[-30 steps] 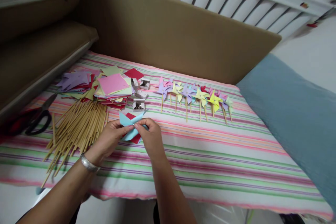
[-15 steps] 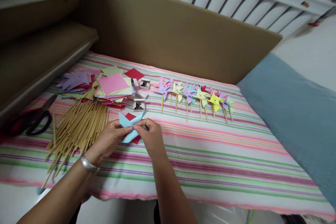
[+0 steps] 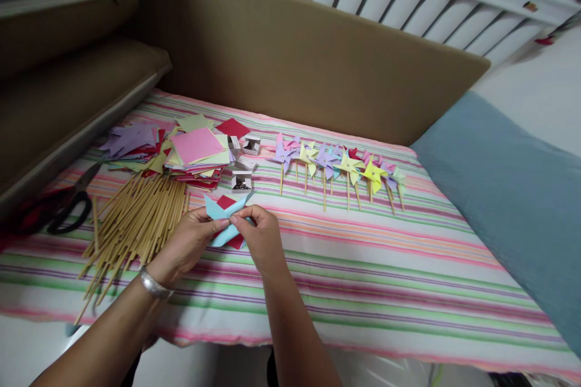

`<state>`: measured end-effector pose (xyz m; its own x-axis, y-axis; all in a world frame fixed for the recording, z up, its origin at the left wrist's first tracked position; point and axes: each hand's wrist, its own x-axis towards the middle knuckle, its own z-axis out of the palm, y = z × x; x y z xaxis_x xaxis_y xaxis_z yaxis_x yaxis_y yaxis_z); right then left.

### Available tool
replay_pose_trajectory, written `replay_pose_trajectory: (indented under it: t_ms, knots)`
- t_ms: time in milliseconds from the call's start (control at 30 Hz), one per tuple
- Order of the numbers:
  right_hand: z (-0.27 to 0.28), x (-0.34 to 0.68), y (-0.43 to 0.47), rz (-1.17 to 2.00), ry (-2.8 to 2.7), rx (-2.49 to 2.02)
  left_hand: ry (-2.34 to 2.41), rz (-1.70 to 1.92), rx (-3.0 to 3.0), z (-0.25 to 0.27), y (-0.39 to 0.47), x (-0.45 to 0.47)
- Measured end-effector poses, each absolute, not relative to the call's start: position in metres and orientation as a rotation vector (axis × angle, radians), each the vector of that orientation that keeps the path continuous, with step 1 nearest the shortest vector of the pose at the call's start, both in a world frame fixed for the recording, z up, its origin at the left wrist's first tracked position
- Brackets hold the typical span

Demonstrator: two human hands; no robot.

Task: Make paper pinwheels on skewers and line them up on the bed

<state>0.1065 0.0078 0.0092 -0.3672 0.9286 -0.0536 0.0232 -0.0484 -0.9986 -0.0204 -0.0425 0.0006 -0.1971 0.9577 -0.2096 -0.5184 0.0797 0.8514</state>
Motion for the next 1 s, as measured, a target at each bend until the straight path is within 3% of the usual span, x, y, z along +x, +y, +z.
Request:
replay_pose_trajectory:
  t_ms: [1000]
  knots:
    - [0.029, 0.105, 0.0, 1.367, -1.646, -0.96, 1.056, 1.496, 0.529, 0.002, -0.041, -0.028]
